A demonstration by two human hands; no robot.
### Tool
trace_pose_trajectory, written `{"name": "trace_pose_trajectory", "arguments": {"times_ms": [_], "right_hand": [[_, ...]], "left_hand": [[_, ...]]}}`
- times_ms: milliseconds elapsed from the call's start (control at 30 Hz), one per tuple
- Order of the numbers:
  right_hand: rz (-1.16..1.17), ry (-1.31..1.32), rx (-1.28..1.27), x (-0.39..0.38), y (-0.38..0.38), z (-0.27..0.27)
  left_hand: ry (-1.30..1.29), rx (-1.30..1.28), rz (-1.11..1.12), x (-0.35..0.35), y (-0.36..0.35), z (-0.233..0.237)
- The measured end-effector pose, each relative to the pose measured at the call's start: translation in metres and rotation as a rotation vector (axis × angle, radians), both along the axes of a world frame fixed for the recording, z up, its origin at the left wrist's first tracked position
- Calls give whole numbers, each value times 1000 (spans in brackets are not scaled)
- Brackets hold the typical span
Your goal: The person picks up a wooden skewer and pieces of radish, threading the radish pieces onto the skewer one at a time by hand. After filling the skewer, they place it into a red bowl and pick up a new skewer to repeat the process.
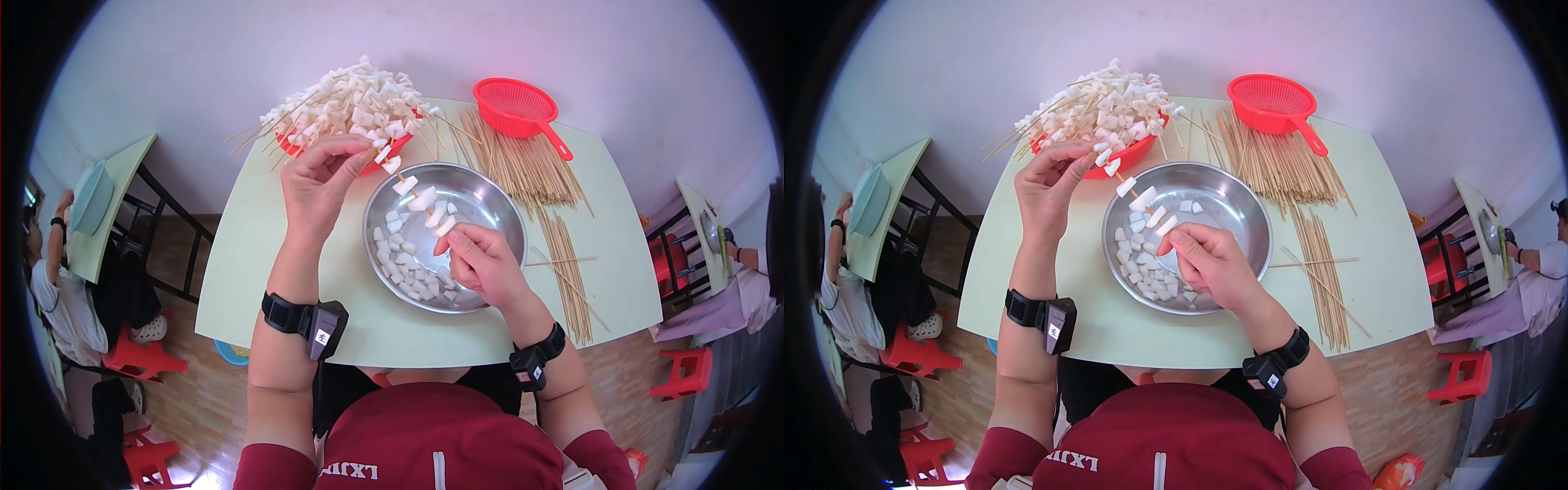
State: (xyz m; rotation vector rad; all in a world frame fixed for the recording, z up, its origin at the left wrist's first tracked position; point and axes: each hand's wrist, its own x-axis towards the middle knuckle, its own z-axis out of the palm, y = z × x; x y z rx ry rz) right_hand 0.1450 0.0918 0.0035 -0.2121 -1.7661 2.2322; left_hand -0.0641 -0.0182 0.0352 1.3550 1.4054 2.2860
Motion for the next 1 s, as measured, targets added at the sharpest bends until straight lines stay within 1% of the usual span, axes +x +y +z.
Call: {"name": "trace_pose_trajectory", "arguments": {"times_ms": [67, 267, 400, 467, 500, 533, 567, 600, 667, 733, 800, 833, 900, 933, 1000], "right_hand": [[11, 11, -28, -1, 1, -1], [8, 2, -86, -1, -1, 0], [-24, -24, -24, -3, -2, 3], [-95, -120, 106, -2, 0, 9], [-81, -116, 123, 1, 0, 14], [-75, -165, 178, 4, 1, 17], [-72, -215, 232, 8, 1, 21], [-63, -216, 248, 13, 1, 25], [-82, -334, 287, 27, -3, 35], [-114, -332, 321, 32, -9, 43], [-283, -266, 410, 31, -18, 50], [-281, -269, 418, 30, -21, 58], [-473, -197, 689, 24, -30, 80], [-473, -199, 693, 20, -32, 92], [-627, -129, 921, 5, -33, 120]], "left_hand": [[-5, 13, -23, 0, 1, 0], [35, -10, 5, 1, 1, -1], [35, -12, 22, -1, 1, -3], [18, -9, 14, -2, 2, -4], [46, -12, 6, -3, 2, -5], [49, 5, 20, -3, 2, -4], [5, 1, -3, -3, 2, -3], [-43, -4, -30, -4, 1, -1], [-80, 11, -9, -6, -1, 1], [-139, 60, -27, -9, -1, 0], [-157, 69, -17, -9, -1, 0], [-171, 65, -13, -8, -1, 1], [-218, 66, 9, -8, -4, 5], [-260, 60, 30, -9, -7, 8], [-246, 51, 69, -12, -19, 15]]}}
